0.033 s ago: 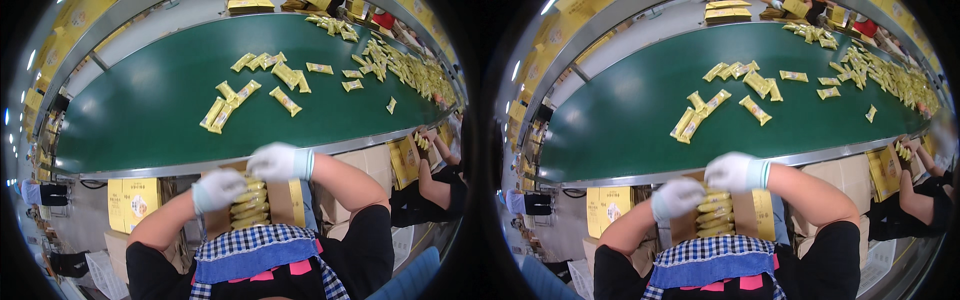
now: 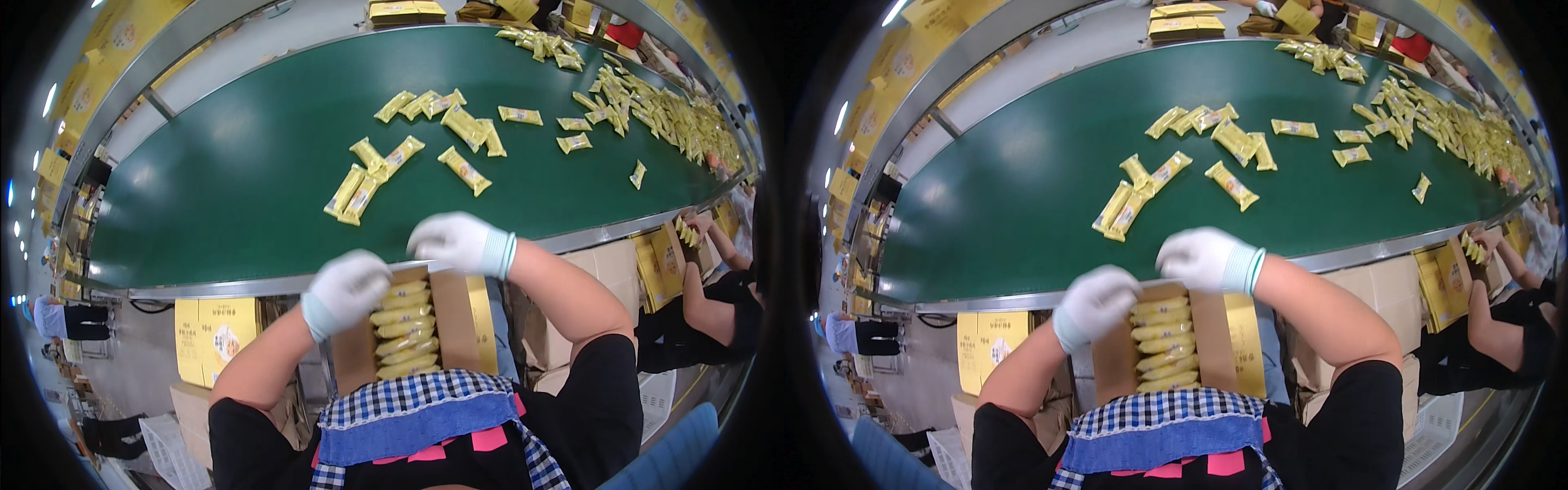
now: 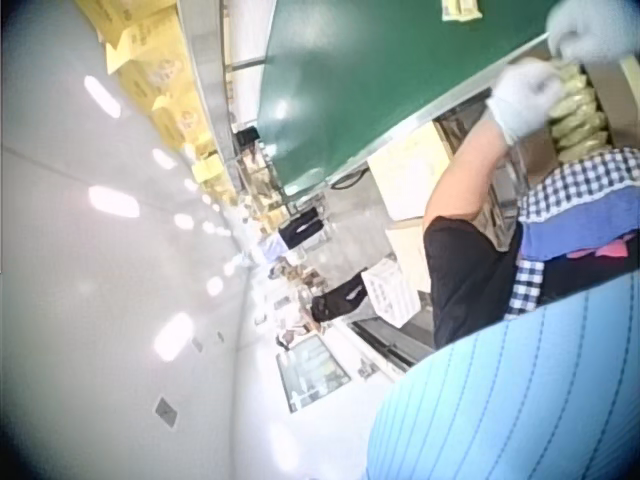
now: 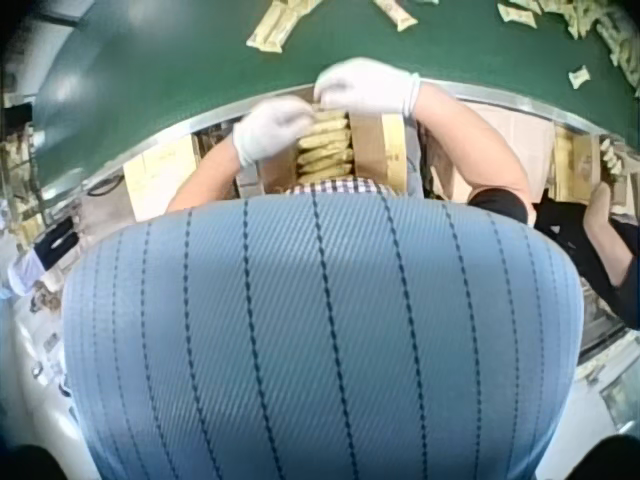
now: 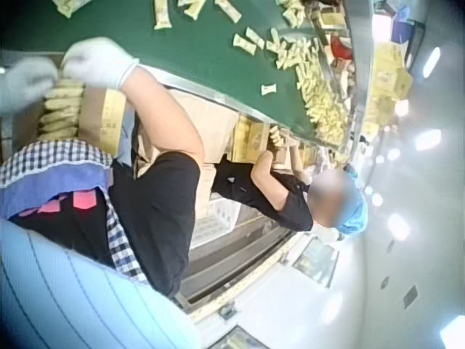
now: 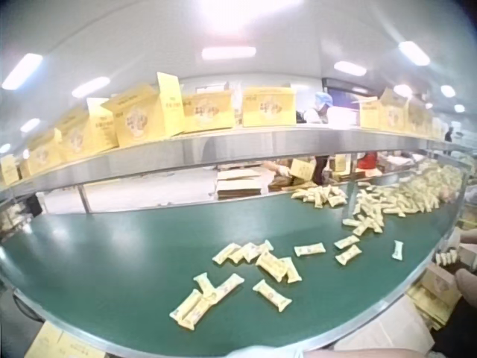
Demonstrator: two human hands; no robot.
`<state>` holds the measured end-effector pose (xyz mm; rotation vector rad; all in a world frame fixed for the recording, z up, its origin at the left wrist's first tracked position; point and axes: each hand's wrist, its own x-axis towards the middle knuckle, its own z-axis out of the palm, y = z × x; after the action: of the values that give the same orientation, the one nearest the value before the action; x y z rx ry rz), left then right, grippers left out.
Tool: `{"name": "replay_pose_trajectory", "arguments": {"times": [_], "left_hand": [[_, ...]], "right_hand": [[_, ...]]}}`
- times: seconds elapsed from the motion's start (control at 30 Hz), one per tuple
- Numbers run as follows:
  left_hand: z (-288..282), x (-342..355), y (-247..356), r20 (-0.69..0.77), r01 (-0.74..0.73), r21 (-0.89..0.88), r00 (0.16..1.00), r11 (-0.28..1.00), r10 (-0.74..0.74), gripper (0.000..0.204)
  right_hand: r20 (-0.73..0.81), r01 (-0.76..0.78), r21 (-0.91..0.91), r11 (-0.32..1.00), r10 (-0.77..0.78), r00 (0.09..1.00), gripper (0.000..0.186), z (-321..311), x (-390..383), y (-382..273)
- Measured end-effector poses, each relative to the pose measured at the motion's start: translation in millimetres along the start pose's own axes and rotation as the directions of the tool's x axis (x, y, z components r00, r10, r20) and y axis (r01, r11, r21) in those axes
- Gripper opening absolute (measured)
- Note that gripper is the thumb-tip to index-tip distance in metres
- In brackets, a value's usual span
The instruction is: The person picks up yellow packages from a conveyor belt and stacks them inside small boxes, then places the filled boxes onto a stack.
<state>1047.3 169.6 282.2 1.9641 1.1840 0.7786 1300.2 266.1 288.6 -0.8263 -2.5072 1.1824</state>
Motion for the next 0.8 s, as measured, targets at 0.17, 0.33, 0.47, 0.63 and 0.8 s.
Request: {"name": "replay_pose_trajectory", "arguments": {"times": [0.17, 0.33, 0.47, 0.63, 0.8], "left_hand": [[-14.2, 82.4, -118.8, -0.375, 0.284, 0.39, 0.918, 0.876, -0.131, 0.049], [20.4, 120.8, -176.3, -0.383, 0.505, 0.578, 0.861, 0.64, -0.334, 0.063], [25.1, 104.5, -177.9, -0.206, 0.318, 0.59, 0.948, 0.742, -0.242, 0.052], [-6.4, 55.2, -147.8, 0.111, 0.069, 0.452, 0.985, 0.889, -0.133, 0.043], [-13.4, 58.4, -150.8, -0.204, 0.437, 0.069, 0.886, 0.897, -0.416, 0.032]], "right_hand": [[-0.509, -0.587, -0.385, 0.712, 0.367, 0.779, 0.065, -25.4, 46.6, 129.6], [-0.557, -0.42, -0.301, 0.856, 0.199, 0.806, 0.041, -28.1, 104.3, 199.7], [-0.34, -0.023, -0.433, 0.901, -0.14, 0.93, 0.035, -28.1, 176.5, 175.9], [-0.037, -0.058, -0.686, 0.725, 0.046, 0.998, 0.024, -29.2, 163.4, 175.4], [0.225, -0.199, -0.571, 0.797, 0.385, 0.895, 0.034, -31.8, 88.7, 129.0]]}}
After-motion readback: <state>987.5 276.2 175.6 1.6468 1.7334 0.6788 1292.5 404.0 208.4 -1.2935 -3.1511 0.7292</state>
